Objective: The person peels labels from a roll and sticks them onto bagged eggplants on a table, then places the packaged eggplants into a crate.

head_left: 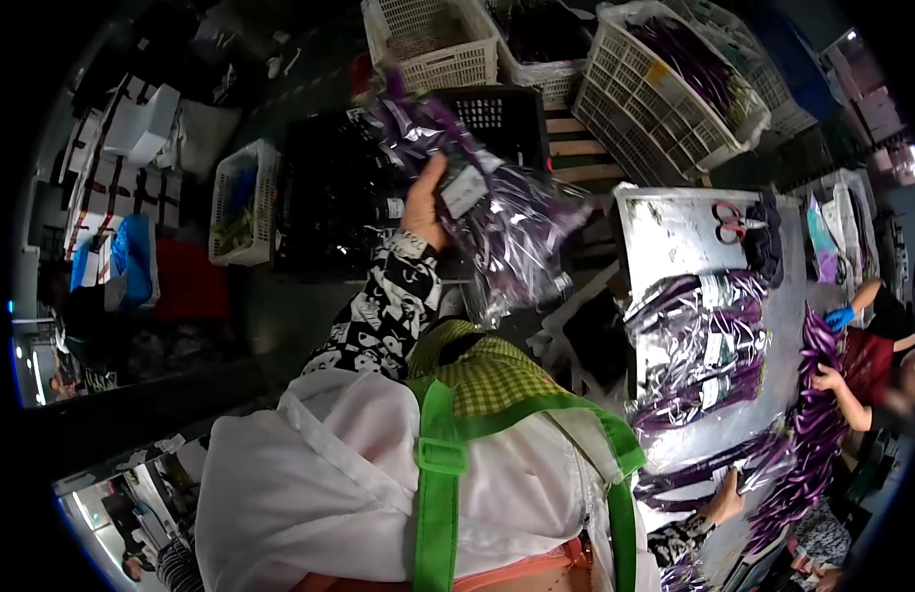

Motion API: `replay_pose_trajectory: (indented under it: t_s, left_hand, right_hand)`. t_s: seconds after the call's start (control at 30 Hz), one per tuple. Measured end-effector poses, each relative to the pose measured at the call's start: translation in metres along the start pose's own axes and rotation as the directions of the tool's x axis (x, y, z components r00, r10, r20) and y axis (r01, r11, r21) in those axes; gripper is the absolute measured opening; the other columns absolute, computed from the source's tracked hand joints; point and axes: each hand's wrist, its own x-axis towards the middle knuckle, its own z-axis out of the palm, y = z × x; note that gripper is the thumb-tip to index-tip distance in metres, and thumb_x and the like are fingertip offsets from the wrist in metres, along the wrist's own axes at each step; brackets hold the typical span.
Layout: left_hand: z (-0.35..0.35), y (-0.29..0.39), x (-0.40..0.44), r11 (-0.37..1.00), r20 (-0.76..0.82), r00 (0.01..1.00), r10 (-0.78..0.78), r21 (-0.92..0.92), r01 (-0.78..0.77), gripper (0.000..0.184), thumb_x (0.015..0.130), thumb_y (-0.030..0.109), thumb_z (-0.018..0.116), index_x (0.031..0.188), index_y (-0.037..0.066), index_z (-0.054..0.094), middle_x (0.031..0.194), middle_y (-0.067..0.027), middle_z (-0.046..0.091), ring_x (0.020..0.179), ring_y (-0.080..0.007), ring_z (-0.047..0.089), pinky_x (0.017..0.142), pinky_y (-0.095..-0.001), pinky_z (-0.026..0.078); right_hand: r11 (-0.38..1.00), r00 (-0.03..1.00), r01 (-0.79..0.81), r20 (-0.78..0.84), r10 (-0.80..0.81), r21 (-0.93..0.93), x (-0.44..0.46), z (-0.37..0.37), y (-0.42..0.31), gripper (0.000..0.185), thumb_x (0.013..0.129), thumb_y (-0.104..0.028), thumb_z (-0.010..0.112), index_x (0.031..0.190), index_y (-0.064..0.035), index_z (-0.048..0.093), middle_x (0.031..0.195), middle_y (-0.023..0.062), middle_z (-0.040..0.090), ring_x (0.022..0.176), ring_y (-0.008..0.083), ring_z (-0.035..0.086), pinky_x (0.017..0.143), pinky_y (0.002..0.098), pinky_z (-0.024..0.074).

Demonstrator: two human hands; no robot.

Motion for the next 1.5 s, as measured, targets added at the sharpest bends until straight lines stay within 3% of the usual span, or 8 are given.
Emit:
replay_pose_trajectory:
  t_s: [0.33, 0.67, 0.7, 0.87, 1.13, 1.27, 1.37, 1.5]
  left_hand:
    - [-0.213, 0.028, 0.088, 0.950, -0.489, 0.855, -0.172, -0.313, 0.012, 0.045, 0.086, 0.041, 0.064, 0.117, 0.008, 0.059, 0.111, -0.0098, 0.063, 0.098, -0.0259, 0.061, 0.084, -0.0398, 0.051]
    - [-0.398, -0.052, 0.088, 0.924, -0.919, 0.254, -0.300, -0.214, 0.317, 0.030, 0.083, 0.028, 0.063, 0.099, 0.003, 0.058, 0.102, -0.0142, 0.058, 0.064, -0.0253, 0.049, 0.078, -0.0411, 0.045]
    - [-0.361, -0.053, 0.057, 0.718, -0.858, 0.507, 0.080, 0.402, 0.568, 0.026, 0.086, 0.026, 0.054, 0.096, 0.003, 0.059, 0.099, -0.0106, 0.057, 0.074, -0.0221, 0.050, 0.077, -0.0366, 0.044]
    - [-0.336, -0.064, 0.045, 0.752, -0.817, 0.555, -0.159, 0.264, 0.604, 0.024, 0.086, 0.023, 0.056, 0.096, 0.002, 0.059, 0.097, -0.0112, 0.059, 0.078, -0.0225, 0.053, 0.078, -0.0374, 0.045]
    - [-0.269, 0.007, 0.007, 0.397, -0.291, 0.884, -0.367, 0.810, 0.432, 0.020, 0.085, 0.018, 0.060, 0.096, 0.001, 0.060, 0.095, -0.0122, 0.062, 0.084, -0.0232, 0.058, 0.078, -0.0387, 0.048]
    - [-0.197, 0.059, 0.011, 0.119, 0.077, 0.846, -0.528, 0.993, -0.016, 0.019, 0.085, 0.015, 0.061, 0.096, 0.000, 0.060, 0.094, -0.0126, 0.064, 0.087, -0.0235, 0.060, 0.079, -0.0394, 0.049]
    - [-0.240, 0.035, 0.049, 0.660, -0.195, 0.674, -0.713, 0.141, 0.738, 0.033, 0.089, 0.019, 0.056, 0.116, 0.001, 0.052, 0.103, -0.0130, 0.062, 0.096, -0.0263, 0.059, 0.088, -0.0400, 0.045]
    - [-0.063, 0.008, 0.011, 0.664, -0.133, 0.938, -0.319, 0.675, 0.322, 0.047, 0.091, 0.020, 0.051, 0.133, 0.003, 0.039, 0.124, -0.0140, 0.054, 0.108, -0.0291, 0.056, 0.098, -0.0390, 0.038]
  right_hand:
    - [0.859, 0.754, 0.448, 0.621, -0.214, -0.248, -0.123, 0.190, -0.245, 0.025, 0.075, 0.000, 0.070, 0.099, 0.0000, 0.064, 0.075, 0.0020, 0.062, 0.066, 0.0104, 0.053, 0.059, 0.0257, 0.0413]
    - [0.149, -0.470, 0.824, 0.806, -0.359, 0.547, -0.301, 0.511, -0.343, 0.045, 0.067, -0.039, 0.072, 0.097, -0.0072, 0.063, 0.093, 0.0123, 0.063, 0.088, 0.0330, 0.062, 0.074, 0.0428, 0.0487]
    - [0.094, -0.533, 0.802, 0.777, -0.334, 0.590, -0.321, 0.540, -0.343, 0.047, 0.065, -0.041, 0.072, 0.096, -0.0075, 0.062, 0.090, 0.0122, 0.064, 0.089, 0.0316, 0.062, 0.074, 0.0441, 0.0483]
    - [-0.139, -0.366, 0.914, 0.625, -0.689, 0.381, -0.397, 0.630, -0.286, 0.070, 0.064, -0.042, 0.077, 0.123, -0.0129, 0.051, 0.114, 0.0106, 0.058, 0.112, 0.0303, 0.051, 0.091, 0.0500, 0.0385]
    - [0.529, -0.159, 0.794, 0.942, -0.296, 0.301, -0.359, 0.477, -0.253, 0.062, 0.074, -0.030, 0.072, 0.125, -0.0029, 0.050, 0.119, 0.0190, 0.054, 0.110, 0.0351, 0.052, 0.091, 0.0435, 0.0439]
    - [0.676, 0.345, 0.671, 0.678, -0.649, 0.305, -0.284, 0.399, -0.211, 0.061, 0.076, -0.025, 0.073, 0.125, 0.0012, 0.048, 0.120, 0.0206, 0.052, 0.113, 0.0361, 0.051, 0.096, 0.0432, 0.0432]
    - [0.875, 0.738, 0.481, 0.518, -0.433, 0.046, -0.211, 0.322, -0.216, 0.053, 0.080, -0.020, 0.070, 0.122, 0.0025, 0.047, 0.116, 0.0231, 0.053, 0.108, 0.0369, 0.052, 0.092, 0.0420, 0.0441]
    - [0.800, 0.878, 0.470, 0.103, -0.468, -0.372, -0.092, 0.251, -0.128, 0.063, 0.086, -0.021, 0.063, 0.135, 0.0063, 0.034, 0.131, 0.0298, 0.044, 0.122, 0.0398, 0.044, 0.103, 0.0389, 0.0370]
